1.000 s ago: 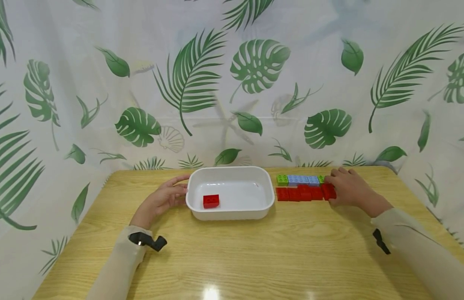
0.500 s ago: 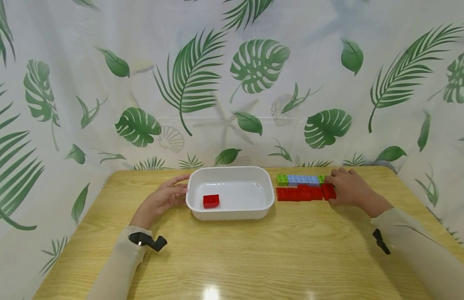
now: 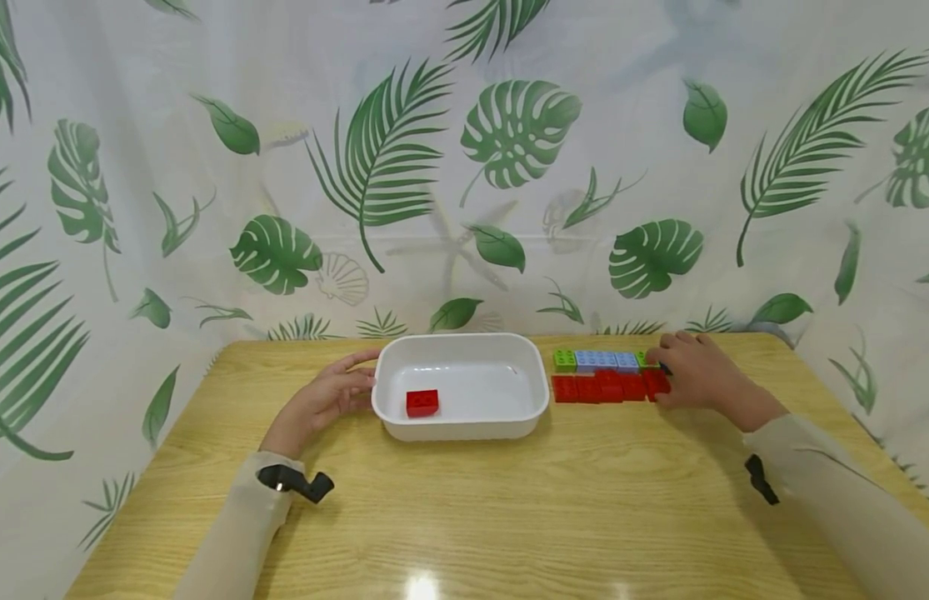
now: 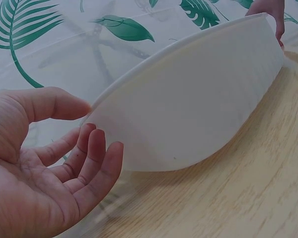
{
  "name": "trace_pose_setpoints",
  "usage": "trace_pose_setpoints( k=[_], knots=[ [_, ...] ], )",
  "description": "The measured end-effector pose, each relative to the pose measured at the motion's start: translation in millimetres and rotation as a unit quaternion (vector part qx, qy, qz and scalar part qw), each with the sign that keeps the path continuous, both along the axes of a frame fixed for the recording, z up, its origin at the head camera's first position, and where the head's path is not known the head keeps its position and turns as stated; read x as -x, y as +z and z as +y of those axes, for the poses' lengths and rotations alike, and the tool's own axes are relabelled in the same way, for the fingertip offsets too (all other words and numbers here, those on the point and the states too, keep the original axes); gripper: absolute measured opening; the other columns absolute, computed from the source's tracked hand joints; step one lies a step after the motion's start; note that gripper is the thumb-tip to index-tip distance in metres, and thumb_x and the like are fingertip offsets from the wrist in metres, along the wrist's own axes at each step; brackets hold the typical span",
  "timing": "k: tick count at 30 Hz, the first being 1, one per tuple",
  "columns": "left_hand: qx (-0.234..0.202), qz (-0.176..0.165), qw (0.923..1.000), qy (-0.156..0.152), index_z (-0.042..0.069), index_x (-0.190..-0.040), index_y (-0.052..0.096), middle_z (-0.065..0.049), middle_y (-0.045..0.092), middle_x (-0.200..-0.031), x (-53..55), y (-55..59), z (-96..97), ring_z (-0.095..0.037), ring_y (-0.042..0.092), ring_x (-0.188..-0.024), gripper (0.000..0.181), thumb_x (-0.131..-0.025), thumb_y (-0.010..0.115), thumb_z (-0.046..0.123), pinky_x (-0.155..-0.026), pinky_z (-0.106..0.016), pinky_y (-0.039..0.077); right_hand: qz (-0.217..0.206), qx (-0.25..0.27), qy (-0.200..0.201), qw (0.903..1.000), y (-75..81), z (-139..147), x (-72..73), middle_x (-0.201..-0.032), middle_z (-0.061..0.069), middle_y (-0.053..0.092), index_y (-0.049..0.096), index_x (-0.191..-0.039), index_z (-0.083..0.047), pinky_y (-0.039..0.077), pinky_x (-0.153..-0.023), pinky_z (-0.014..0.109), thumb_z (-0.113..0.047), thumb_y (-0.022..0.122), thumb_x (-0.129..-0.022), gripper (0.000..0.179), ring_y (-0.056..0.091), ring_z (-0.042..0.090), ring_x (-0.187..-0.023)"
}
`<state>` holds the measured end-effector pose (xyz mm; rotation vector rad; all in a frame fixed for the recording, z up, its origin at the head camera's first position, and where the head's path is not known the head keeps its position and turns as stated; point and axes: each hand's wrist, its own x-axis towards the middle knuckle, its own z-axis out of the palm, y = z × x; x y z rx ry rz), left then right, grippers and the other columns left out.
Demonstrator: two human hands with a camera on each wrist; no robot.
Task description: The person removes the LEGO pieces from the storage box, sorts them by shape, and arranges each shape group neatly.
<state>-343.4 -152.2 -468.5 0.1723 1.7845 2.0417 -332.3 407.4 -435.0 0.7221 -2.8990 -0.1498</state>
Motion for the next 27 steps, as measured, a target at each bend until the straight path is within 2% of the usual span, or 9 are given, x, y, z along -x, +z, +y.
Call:
trace_pose_setpoints(
  k=[4,7,11,15,22,27],
  knots=[
    [-0.002,-0.002,1.0000,0.000,0.008,-0.154,0.040,-0.014,0.063,-0.132,0.0,0.0,-0.1,-0.015,0.070,-0.100,0.059,-0.098,0.058,0.001,-0.089,-0.034,0.060,0.000,0.013,0.008,0.9999,10.4,-9.9,1.5,-0.103,0.011,0.067,0.073,-0.109,-0.008,0.052,-0.087,0.062,-0.029,0.086,-0.073,0.044,0.060,0.031,-0.093],
    [-0.003,-0.003,1.0000,0.000,0.007,-0.154,0.039,-0.013,0.063,-0.131,0.1,0.1,-0.1,-0.014,0.070,-0.099,0.059,-0.098,0.057,0.000,-0.089,-0.033,0.060,0.002,0.023,0.013,0.9996,20.0,-22.5,2.3,-0.105,0.012,0.068,0.073,-0.110,-0.008,0.052,-0.085,0.059,-0.027,0.084,-0.073,0.043,0.060,0.032,-0.095],
    [-0.005,-0.005,1.0000,0.001,0.007,-0.154,0.039,-0.013,0.063,-0.132,0.3,0.4,0.4,-0.014,0.070,-0.100,0.059,-0.098,0.057,-0.001,-0.088,-0.034,0.060,-0.007,0.039,0.012,0.9991,34.6,-48.6,2.6,-0.109,0.012,0.068,0.072,-0.114,-0.009,0.052,-0.085,0.055,-0.027,0.084,-0.075,0.044,0.060,0.032,-0.099],
    [-0.003,-0.003,1.0000,0.002,0.007,-0.154,0.039,-0.014,0.062,-0.133,0.0,0.0,0.6,-0.015,0.069,-0.101,0.059,-0.098,0.057,0.000,-0.088,-0.034,0.060,-0.019,0.063,0.018,0.9977,46.7,-80.9,2.1,-0.113,0.013,0.068,0.072,-0.117,-0.010,0.051,-0.091,0.057,-0.026,0.084,-0.077,0.045,0.059,0.033,-0.104],
    [-0.005,-0.006,1.0000,0.004,0.008,-0.154,0.040,-0.013,0.062,-0.132,0.3,-0.8,0.8,-0.014,0.069,-0.101,0.058,-0.099,0.057,0.001,-0.089,-0.034,0.060,0.009,0.084,0.101,0.9913,53.6,-134.8,5.6,-0.112,0.010,0.069,0.072,-0.116,-0.011,0.052,-0.091,0.052,-0.024,0.087,-0.077,0.043,0.059,0.030,-0.105],
    [-0.004,-0.003,1.0000,0.001,0.008,-0.154,0.039,-0.010,0.063,-0.129,1.9,-2.0,0.6,-0.014,0.069,-0.100,0.059,-0.099,0.057,0.000,-0.089,-0.034,0.060,0.013,0.097,0.173,0.9801,57.2,-176.0,6.5,-0.109,0.010,0.069,0.072,-0.116,-0.009,0.052,-0.091,0.051,-0.018,0.087,-0.078,0.042,0.060,0.030,-0.103]
  ],
)
